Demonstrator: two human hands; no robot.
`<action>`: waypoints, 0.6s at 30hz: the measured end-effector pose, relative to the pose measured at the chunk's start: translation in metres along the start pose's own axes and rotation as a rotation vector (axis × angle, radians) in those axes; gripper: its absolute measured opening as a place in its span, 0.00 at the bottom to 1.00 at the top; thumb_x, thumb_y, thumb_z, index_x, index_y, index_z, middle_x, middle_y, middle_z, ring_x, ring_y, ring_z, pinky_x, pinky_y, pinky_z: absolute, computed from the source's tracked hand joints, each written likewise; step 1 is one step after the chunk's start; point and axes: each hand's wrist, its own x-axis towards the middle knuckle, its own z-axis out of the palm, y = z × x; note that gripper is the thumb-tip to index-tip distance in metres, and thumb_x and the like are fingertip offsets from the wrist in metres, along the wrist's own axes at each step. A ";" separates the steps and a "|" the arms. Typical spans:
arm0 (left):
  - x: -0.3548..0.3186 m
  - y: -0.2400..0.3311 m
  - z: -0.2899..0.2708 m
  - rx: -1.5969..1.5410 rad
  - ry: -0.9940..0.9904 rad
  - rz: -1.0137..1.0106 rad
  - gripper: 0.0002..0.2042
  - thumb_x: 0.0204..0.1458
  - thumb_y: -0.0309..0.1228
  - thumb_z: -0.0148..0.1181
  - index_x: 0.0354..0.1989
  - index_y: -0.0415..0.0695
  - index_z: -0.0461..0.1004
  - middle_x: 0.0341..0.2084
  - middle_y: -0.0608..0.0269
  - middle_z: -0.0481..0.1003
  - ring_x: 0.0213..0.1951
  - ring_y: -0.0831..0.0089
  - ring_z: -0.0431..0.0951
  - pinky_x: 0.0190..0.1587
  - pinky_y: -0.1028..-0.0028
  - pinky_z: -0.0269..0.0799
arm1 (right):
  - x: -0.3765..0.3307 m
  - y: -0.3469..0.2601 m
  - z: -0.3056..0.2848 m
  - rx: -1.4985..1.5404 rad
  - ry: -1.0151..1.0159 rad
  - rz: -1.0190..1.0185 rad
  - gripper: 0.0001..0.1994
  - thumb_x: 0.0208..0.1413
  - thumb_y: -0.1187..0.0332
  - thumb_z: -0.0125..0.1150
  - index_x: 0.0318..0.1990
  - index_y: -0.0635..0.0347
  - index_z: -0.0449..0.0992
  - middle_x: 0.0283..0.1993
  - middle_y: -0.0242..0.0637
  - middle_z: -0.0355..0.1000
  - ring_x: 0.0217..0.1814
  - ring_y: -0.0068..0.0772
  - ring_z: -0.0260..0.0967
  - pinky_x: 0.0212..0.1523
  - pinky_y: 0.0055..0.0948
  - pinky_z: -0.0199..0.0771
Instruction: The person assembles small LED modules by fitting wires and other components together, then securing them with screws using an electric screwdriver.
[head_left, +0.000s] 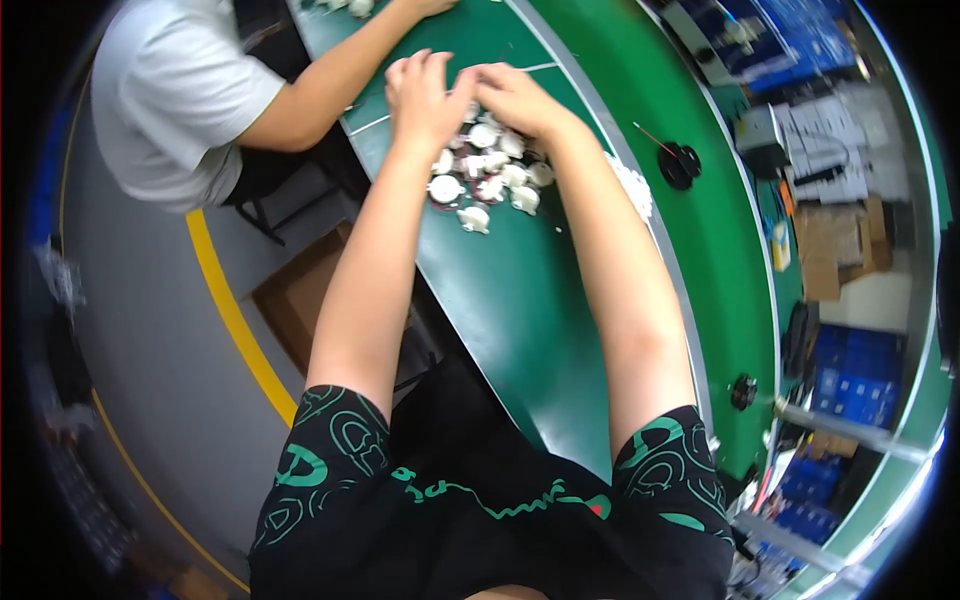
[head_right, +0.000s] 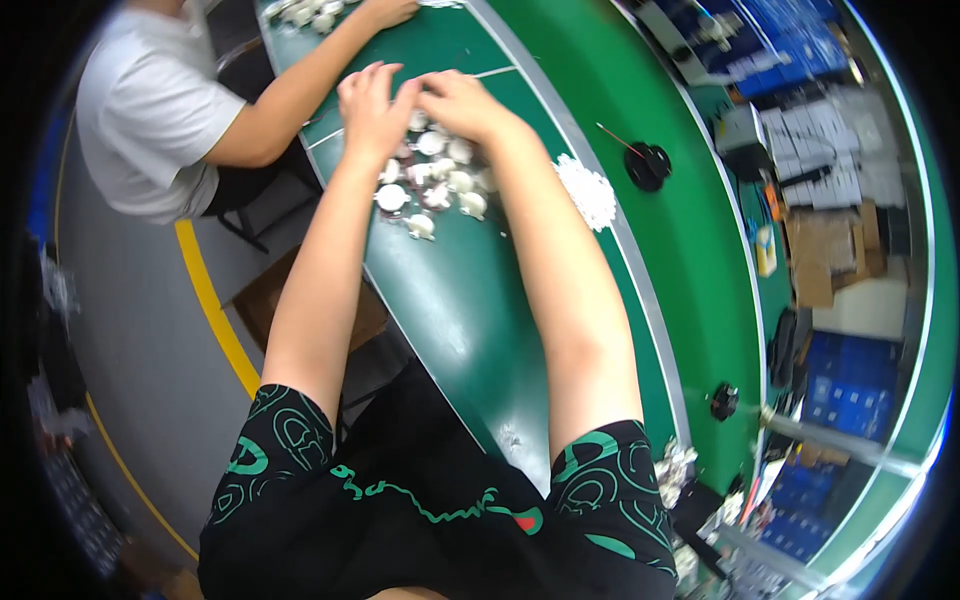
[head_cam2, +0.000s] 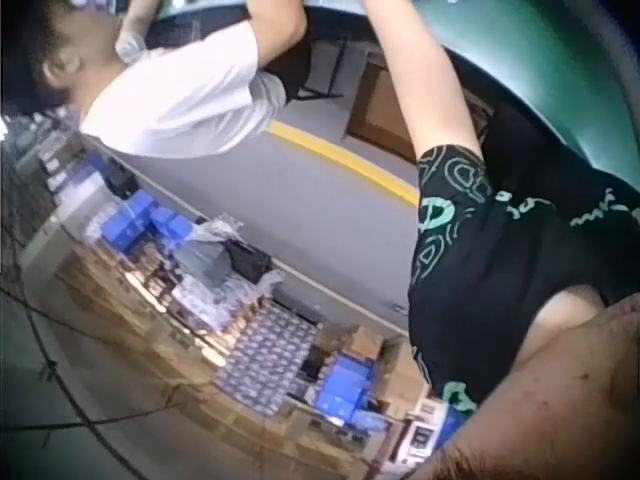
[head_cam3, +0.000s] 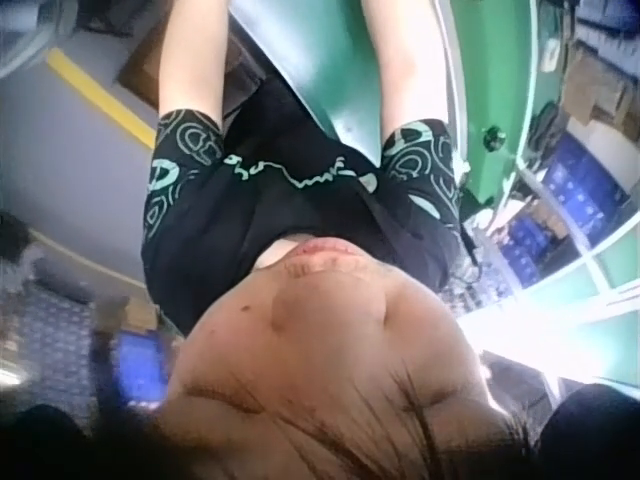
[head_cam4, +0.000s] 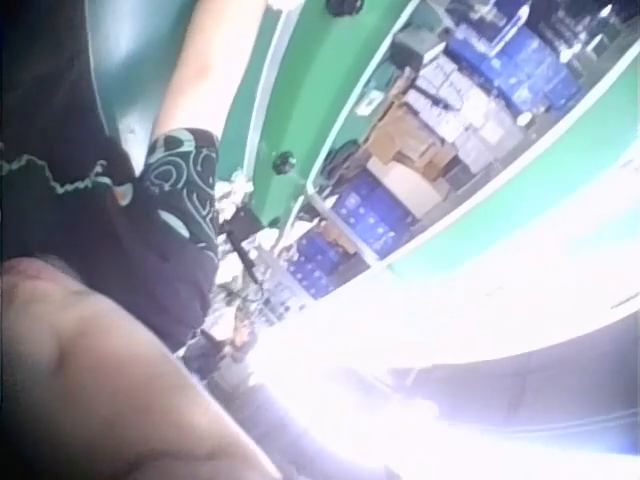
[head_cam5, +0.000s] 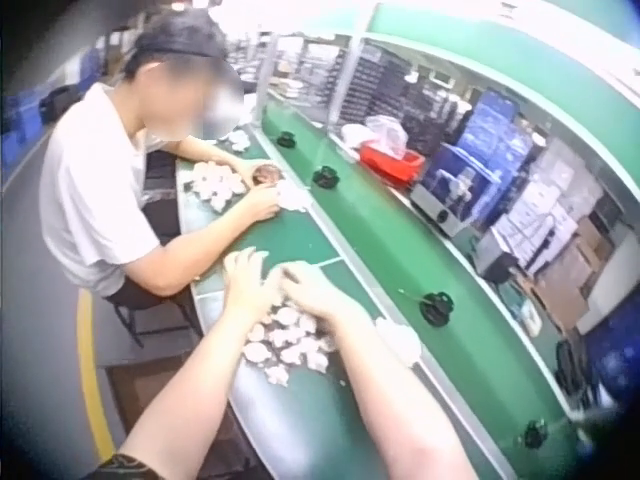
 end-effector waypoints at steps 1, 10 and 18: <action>0.001 -0.001 -0.001 -0.059 -0.053 0.023 0.18 0.56 0.46 0.61 0.49 0.47 0.81 0.46 0.54 0.81 0.53 0.49 0.72 0.61 0.56 0.64 | -0.004 -0.001 0.000 0.005 -0.077 -0.044 0.26 0.58 0.46 0.56 0.54 0.54 0.80 0.55 0.52 0.76 0.62 0.56 0.68 0.66 0.45 0.66; -0.022 0.020 -0.017 -0.587 -0.299 -0.116 0.11 0.59 0.33 0.59 0.42 0.41 0.82 0.32 0.59 0.83 0.45 0.64 0.74 0.51 0.65 0.70 | -0.100 -0.075 0.018 -0.386 0.124 0.040 0.26 0.53 0.48 0.59 0.56 0.51 0.77 0.55 0.42 0.75 0.60 0.43 0.71 0.58 0.47 0.66; -0.076 0.047 -0.047 -0.647 -0.366 -0.068 0.12 0.59 0.30 0.57 0.46 0.37 0.80 0.49 0.52 0.76 0.51 0.62 0.76 0.55 0.67 0.71 | -0.180 -0.103 0.036 -0.371 0.213 0.052 0.21 0.51 0.52 0.64 0.46 0.58 0.77 0.46 0.38 0.77 0.53 0.41 0.73 0.52 0.42 0.65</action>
